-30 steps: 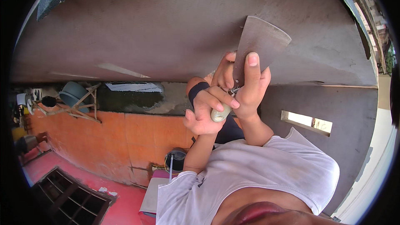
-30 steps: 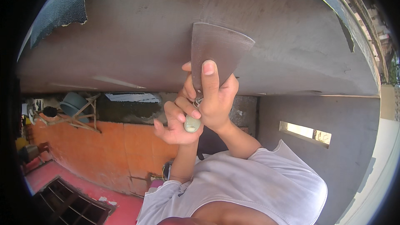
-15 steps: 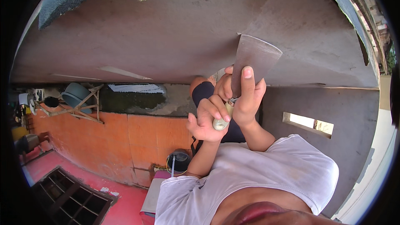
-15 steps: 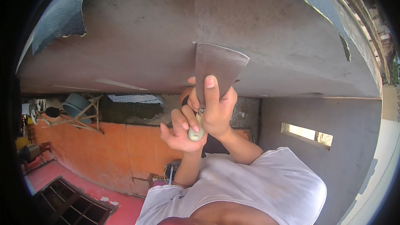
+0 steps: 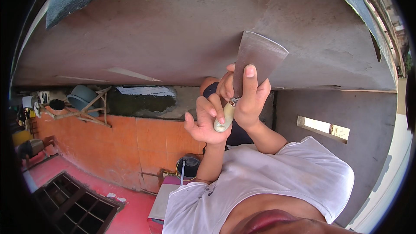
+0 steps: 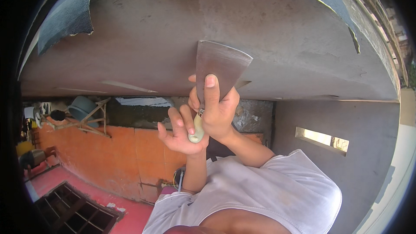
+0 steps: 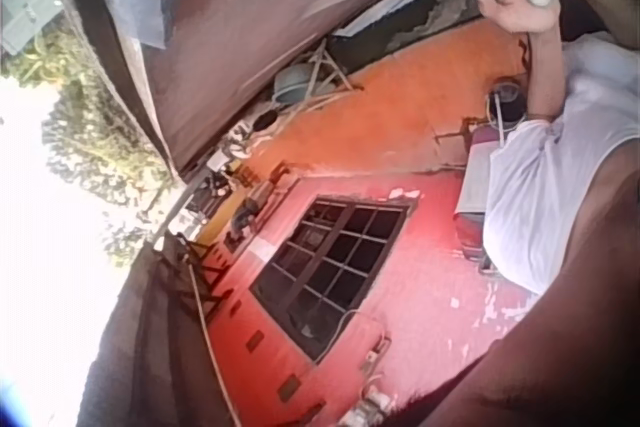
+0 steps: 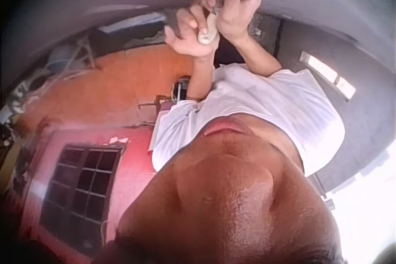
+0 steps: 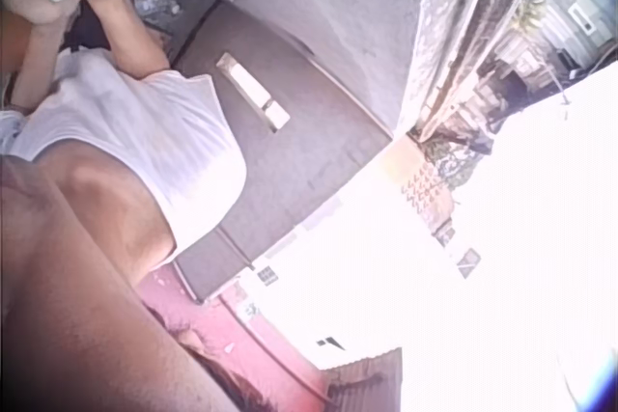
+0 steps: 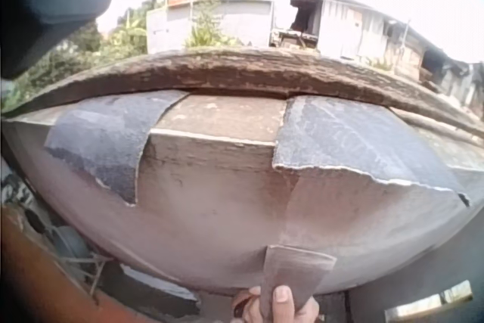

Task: The person smooths a ceiling surface using a metal trowel and a sanding block. They alternate between scraping with the trowel and rubbing the surface with the sanding block to even out the finish.

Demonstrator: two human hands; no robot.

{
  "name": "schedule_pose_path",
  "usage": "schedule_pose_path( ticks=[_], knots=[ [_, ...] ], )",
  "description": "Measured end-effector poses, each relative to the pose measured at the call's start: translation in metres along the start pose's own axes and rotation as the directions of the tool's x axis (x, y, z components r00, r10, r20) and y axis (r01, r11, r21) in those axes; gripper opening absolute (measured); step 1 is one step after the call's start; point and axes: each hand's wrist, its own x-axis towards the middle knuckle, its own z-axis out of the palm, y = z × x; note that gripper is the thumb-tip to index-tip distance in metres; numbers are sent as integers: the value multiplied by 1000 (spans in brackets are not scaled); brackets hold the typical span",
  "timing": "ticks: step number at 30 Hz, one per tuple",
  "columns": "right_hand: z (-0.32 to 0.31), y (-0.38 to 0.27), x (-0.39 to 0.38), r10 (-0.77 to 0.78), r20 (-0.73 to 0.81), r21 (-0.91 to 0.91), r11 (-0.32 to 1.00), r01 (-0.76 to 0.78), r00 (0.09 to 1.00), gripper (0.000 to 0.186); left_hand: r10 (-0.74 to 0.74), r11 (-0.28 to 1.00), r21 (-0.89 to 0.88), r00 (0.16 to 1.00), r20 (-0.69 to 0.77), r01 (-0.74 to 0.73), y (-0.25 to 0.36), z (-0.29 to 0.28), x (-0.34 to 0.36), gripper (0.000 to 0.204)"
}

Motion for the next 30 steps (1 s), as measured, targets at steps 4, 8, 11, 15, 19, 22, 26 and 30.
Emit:
schedule_pose_path(
  ticks=[4, 8, 11, 15, 19, 22, 26, 30],
  knots=[
    [-1, 1, 1, 10, 8, 29, 1000, -10, 1000, 44, 3, 1000, 19, 999, 32, -4, 0, -1, -6, 57],
    [12, 5, -1, -3, 5, 102, 995, 3, 1000, 45, 6, 1000, 13, 996, 84, -7, 18, -2, -1, 58],
    [8, 5, -3, 30, -32, 66, 997, -28, 999, 46, -7, 999, 31, 995, 101, 4, 16, -8, -4, 59],
    [9, 8, -2, -18, -28, 27, 999, 19, 999, 46, -37, 996, -72, 994, 102, 45, 15, -15, -1, 59],
    [6, 12, -2, -41, -50, -19, 999, 40, 998, 46, -39, 999, 12, 996, 77, 39, 15, -15, 3, 57],
    [4, 12, 1, -74, -41, -61, 996, 72, 996, 45, -71, 996, -51, 996, 55, 73, 4, -23, -2, 56],
    [9, 9, 5, -119, -31, -15, 993, 118, 992, 45, -34, 998, -56, 995, 89, 39, 9, -11, 14, 54],
    [6, 6, 1, -58, -51, -9, 998, 57, 997, 45, -74, 997, -20, 997, 24, 75, 9, -11, 2, 55]
  ],
)
